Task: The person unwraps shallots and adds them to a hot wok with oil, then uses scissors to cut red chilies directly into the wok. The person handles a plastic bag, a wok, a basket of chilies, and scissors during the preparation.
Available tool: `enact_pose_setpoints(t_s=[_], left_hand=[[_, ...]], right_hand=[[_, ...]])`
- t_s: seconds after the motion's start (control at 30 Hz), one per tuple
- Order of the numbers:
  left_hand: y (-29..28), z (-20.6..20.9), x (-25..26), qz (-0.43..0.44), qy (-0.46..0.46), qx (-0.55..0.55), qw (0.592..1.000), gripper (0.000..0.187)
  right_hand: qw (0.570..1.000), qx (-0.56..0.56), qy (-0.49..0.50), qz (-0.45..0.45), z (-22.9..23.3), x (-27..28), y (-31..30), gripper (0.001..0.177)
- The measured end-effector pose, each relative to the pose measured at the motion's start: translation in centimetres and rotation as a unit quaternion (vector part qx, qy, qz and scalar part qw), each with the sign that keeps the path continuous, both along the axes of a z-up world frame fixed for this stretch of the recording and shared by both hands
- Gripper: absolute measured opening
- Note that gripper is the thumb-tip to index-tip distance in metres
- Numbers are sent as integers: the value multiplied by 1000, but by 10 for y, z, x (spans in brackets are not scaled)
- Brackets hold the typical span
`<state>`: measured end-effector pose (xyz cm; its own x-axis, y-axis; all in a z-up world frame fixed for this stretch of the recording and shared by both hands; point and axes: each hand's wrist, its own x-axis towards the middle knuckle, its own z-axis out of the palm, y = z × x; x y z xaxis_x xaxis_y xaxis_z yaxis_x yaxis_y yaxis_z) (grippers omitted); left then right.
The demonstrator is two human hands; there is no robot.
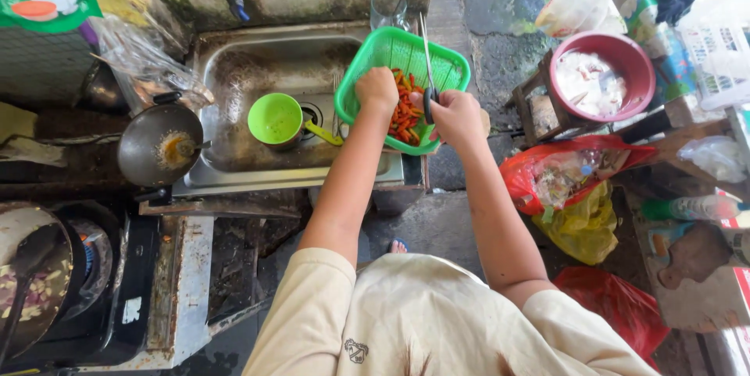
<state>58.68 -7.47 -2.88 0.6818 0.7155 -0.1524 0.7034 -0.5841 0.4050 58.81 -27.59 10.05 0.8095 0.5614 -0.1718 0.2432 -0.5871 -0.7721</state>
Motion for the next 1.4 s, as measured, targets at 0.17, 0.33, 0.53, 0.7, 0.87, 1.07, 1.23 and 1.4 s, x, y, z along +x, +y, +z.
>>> enact_pose_setpoints(t_s=[0.17,0.33,0.53,0.7,0.87,1.07,1.23,1.4], left_hand=[[-8,23,-8,12,-9,16,1000,28],[-41,110,-68,53,-258,-88,961,24],[-38,102,-153,68,-555,-296,774,20],[-20,71,-247,104,-635,-318,696,26],[-14,46,-355,193,-644,-291,681,25],[-3,27,-483,283,-673,-254,635,24],[5,17,-580,341,-676,-216,616,22],[14,10,-655,389,-685,-200,582,22]], right_hand=[[1000,4,10,11,3,0,4,30],[989,139,41,4,-1,-8,1,34],[962,216,99,132,-20,-54,21,33],[938,166,112,283,-44,-124,60,42],[903,111,161,381,-32,-225,93,49],[855,74,206,469,-51,-336,140,52],[824,76,246,504,-57,-427,166,47],[815,70,281,503,-68,-506,185,45]])
